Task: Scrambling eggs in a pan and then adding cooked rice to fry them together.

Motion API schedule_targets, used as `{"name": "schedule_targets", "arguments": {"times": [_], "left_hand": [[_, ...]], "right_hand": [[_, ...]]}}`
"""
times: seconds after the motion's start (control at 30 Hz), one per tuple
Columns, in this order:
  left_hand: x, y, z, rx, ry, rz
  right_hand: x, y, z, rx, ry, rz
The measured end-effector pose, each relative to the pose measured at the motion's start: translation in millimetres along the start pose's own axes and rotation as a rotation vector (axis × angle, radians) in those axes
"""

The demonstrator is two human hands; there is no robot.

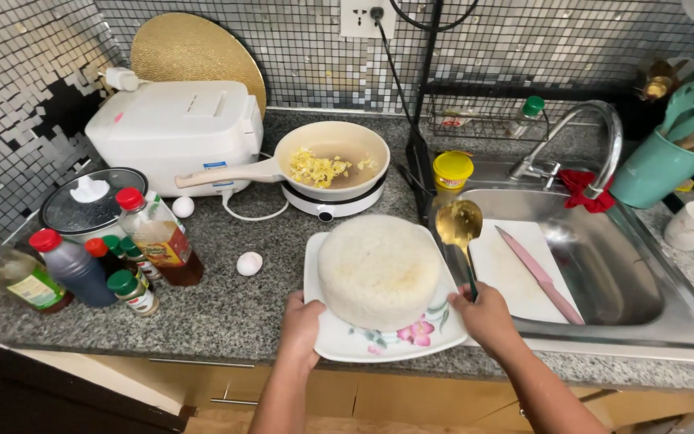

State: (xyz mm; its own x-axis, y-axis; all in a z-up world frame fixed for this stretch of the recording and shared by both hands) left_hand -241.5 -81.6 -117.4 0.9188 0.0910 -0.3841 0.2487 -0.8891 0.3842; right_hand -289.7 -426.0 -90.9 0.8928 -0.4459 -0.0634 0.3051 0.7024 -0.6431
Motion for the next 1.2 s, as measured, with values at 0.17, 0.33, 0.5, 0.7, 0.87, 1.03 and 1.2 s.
{"name": "schedule_targets", "arguments": {"times": [0.17,0.33,0.5,0.7,0.87,1.03,1.2], "left_hand": [[3,-3,-34,-0.298,-0.080,0.284],[33,-17,-37,-0.392,-0.167,0.315],[45,-24,-67,-0.443,-0.056,0.299],[80,-51,-44,-0.435,-0.084,0.345],[91,-62,-27,-0.340,-0.091,0.330],[106,-68,6,-0.268,-0.108,0.299],[125,-69,28,-0.204,-0.116,0.277]], "right_hand": [[30,2,48,0.113,-0.064,0.057],[38,10,93,0.081,-0.089,0.116],[44,17,121,-0.210,-0.165,0.047],[47,-9,155,-0.047,-0.111,-0.013],[38,-20,197,-0.267,-0.205,-0.028],[25,-17,222,-0.736,-0.237,-0.098],[24,-20,233,-0.885,-0.333,-0.118]]}}
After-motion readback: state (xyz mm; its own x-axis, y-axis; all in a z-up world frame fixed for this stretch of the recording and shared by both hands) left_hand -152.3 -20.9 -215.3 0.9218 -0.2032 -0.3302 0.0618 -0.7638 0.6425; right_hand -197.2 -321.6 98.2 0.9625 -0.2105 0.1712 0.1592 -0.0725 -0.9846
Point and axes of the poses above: each hand's wrist, its own x-axis towards the middle knuckle, its own y-axis out of the palm, z = x × y, the point moved 5 cm from there along x, towards the middle knuckle, and after that the axes turned 7 degrees about -x, right-handed, at the moved point
